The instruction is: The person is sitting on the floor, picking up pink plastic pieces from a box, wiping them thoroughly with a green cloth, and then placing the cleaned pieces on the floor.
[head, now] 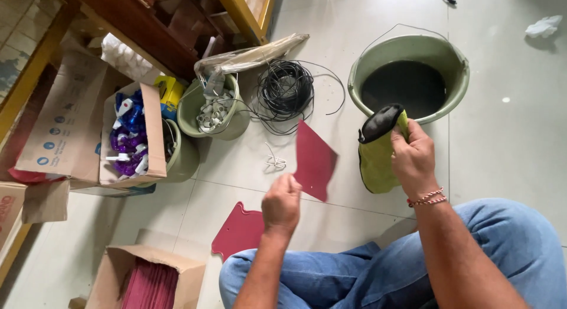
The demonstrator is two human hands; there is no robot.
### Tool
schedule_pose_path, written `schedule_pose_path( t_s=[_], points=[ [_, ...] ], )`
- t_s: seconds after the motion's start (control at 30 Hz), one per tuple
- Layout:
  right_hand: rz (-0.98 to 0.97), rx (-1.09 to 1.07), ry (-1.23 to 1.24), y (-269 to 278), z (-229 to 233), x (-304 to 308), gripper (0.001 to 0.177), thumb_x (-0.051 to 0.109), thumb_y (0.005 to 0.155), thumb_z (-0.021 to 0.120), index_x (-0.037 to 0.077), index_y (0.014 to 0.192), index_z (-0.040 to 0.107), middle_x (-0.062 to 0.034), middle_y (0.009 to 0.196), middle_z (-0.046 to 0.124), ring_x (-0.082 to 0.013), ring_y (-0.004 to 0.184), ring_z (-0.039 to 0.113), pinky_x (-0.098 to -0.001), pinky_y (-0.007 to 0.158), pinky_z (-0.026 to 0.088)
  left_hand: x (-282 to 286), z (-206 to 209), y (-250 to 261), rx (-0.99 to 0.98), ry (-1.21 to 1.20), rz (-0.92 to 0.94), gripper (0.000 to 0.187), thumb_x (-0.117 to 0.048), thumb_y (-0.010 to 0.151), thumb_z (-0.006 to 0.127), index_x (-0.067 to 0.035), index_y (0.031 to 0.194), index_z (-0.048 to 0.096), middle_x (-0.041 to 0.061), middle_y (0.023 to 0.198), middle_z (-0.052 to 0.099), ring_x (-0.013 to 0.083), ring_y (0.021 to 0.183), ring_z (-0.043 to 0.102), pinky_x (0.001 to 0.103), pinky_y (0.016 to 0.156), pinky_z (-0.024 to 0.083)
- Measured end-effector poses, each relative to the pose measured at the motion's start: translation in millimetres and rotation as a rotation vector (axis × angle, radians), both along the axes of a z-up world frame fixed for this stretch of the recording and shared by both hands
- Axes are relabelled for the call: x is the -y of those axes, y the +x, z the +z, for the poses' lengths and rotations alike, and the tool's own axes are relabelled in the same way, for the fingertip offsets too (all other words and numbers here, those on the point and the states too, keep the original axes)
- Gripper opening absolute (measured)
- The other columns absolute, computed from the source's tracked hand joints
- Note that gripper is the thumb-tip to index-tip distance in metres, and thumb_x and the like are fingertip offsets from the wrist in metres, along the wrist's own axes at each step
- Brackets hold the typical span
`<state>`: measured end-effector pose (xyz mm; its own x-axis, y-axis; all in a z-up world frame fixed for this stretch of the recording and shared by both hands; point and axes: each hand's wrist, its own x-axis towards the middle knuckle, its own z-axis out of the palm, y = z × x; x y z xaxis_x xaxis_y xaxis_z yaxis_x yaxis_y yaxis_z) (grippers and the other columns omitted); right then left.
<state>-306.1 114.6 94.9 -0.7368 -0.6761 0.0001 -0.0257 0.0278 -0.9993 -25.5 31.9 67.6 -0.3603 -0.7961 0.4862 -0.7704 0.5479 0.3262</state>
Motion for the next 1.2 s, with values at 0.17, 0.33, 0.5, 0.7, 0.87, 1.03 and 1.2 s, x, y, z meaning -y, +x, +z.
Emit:
schedule_pose_path(
  t_s=[0.17, 0.33, 0.5, 0.7, 0.87, 1.03, 1.2],
  points=[
    [0.063, 0.048, 0.025, 25.2, -7.1, 8.2, 0.024, 0.013, 0.106, 0.053, 0.014, 0.124, 0.069, -0.0071, 0.101, 0.070, -0.0126, 0.095, 0.056, -0.0370, 0.088, 0.051, 41.1, -30.7, 29.4, -0.423, 0.815, 0.106, 0.026, -0.019, 0.103, 0.052, -0.003, 0.101, 0.073, 0.013, 0.070, 0.073, 0.0183, 0.057, 0.071, 0.030, 0.058, 0.058],
    [0.204, -0.071, 0.198, 54.2, -36.6, 19.6, 0.034, 0.010, 0.095, 0.058, 0.018, 0.125, 0.073, -0.0141, 0.105, 0.075, -0.0203, 0.103, 0.067, -0.0433, 0.090, 0.053, 59.8, -153.0, 30.4, -0.356, 1.010, 0.179, 0.026, -0.025, 0.103, 0.055, -0.008, 0.108, 0.073, 0.012, 0.072, 0.075, 0.0169, 0.057, 0.074, 0.030, 0.054, 0.059],
    [0.779, -0.802, 0.610, 97.6, -104.6, 20.6, 0.040, 0.027, 0.097, 0.058, 0.028, 0.137, 0.062, -0.0010, 0.150, 0.059, -0.0299, 0.144, 0.047, -0.0442, 0.117, 0.045, 31.7, -128.6, 21.6, 0.097, 0.718, 0.169, 0.033, -0.030, 0.098, 0.063, -0.023, 0.131, 0.066, 0.006, 0.121, 0.069, 0.0299, 0.116, 0.068, 0.047, 0.095, 0.058],
    [1.254, -1.352, 0.944, 132.0, -84.8, 2.3, 0.065, 0.055, 0.107, 0.034, 0.026, 0.163, 0.019, -0.0003, 0.172, 0.016, -0.0342, 0.159, 0.007, -0.0551, 0.129, 0.010, 12.5, -78.9, 17.6, 0.567, 0.851, 0.032, 0.056, -0.010, 0.104, 0.035, -0.012, 0.159, 0.038, 0.005, 0.169, 0.034, 0.0323, 0.156, 0.023, 0.056, 0.114, 0.034],
    [1.215, -1.403, 0.916, 146.8, -88.4, 19.9, 0.082, 0.073, 0.099, 0.035, 0.024, 0.163, 0.021, -0.0040, 0.171, 0.018, -0.0362, 0.158, 0.007, -0.0584, 0.126, 0.012, 17.9, -83.9, 23.0, 0.569, 0.837, 0.008, 0.057, -0.010, 0.103, 0.035, -0.015, 0.159, 0.040, 0.003, 0.168, 0.036, 0.0322, 0.155, 0.026, 0.061, 0.112, 0.032],
    [1.148, -1.455, 0.901, 166.3, -108.9, 66.9, 0.102, 0.088, 0.089, 0.034, 0.020, 0.164, 0.019, -0.0067, 0.172, 0.014, -0.0384, 0.158, 0.004, -0.0619, 0.124, 0.013, 20.2, -72.3, 24.1, 0.634, 0.887, -0.043, 0.079, -0.027, 0.092, 0.067, -0.012, 0.161, 0.033, 0.005, 0.171, 0.027, 0.0347, 0.158, 0.015, 0.072, 0.115, 0.020],
    [1.244, -1.505, 0.865, 154.8, -94.9, 60.4, 0.108, 0.092, 0.083, 0.043, 0.025, 0.164, 0.018, -0.0038, 0.172, 0.015, -0.0372, 0.158, 0.005, -0.0586, 0.124, 0.017, 1.9, -1.8, 14.5, 0.611, 1.019, 0.034, 0.062, -0.017, 0.104, 0.042, -0.011, 0.164, 0.024, 0.000, 0.175, 0.014, 0.0297, 0.160, 0.006, 0.075, 0.119, 0.007]
  ],
)
